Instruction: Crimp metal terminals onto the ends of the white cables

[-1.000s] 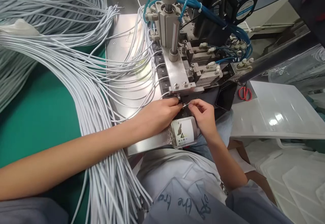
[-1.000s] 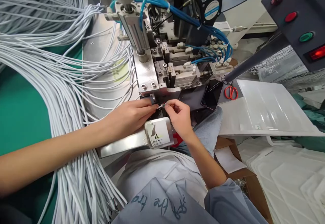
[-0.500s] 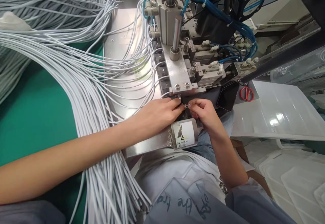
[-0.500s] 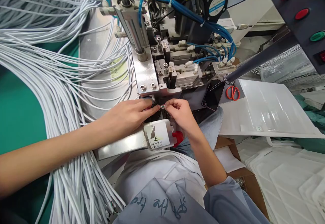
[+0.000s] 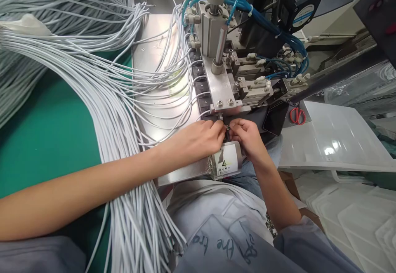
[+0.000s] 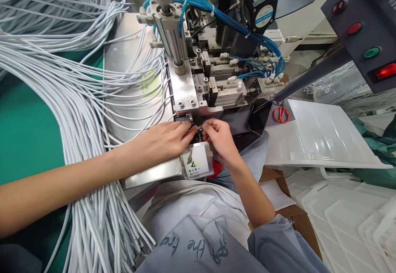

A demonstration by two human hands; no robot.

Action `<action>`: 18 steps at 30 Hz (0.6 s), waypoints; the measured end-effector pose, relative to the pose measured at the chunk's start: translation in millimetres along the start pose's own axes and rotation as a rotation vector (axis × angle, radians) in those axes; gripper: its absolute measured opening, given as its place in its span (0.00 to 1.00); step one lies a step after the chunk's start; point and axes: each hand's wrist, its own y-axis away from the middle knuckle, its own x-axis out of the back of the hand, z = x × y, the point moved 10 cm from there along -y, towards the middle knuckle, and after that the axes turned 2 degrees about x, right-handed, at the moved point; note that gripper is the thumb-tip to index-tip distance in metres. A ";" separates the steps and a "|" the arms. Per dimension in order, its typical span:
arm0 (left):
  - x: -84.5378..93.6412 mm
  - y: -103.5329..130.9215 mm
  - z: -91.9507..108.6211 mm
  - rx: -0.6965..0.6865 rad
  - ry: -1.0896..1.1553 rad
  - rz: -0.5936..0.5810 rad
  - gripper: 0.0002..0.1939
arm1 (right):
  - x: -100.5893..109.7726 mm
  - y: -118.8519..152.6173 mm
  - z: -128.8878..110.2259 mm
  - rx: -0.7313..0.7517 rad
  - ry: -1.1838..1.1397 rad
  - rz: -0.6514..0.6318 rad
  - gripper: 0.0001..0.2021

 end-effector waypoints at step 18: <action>5.4 26.1 -44.7 0.449 0.104 -0.156 0.12 | -9.3 99.7 -60.5 0.515 0.484 0.343 0.10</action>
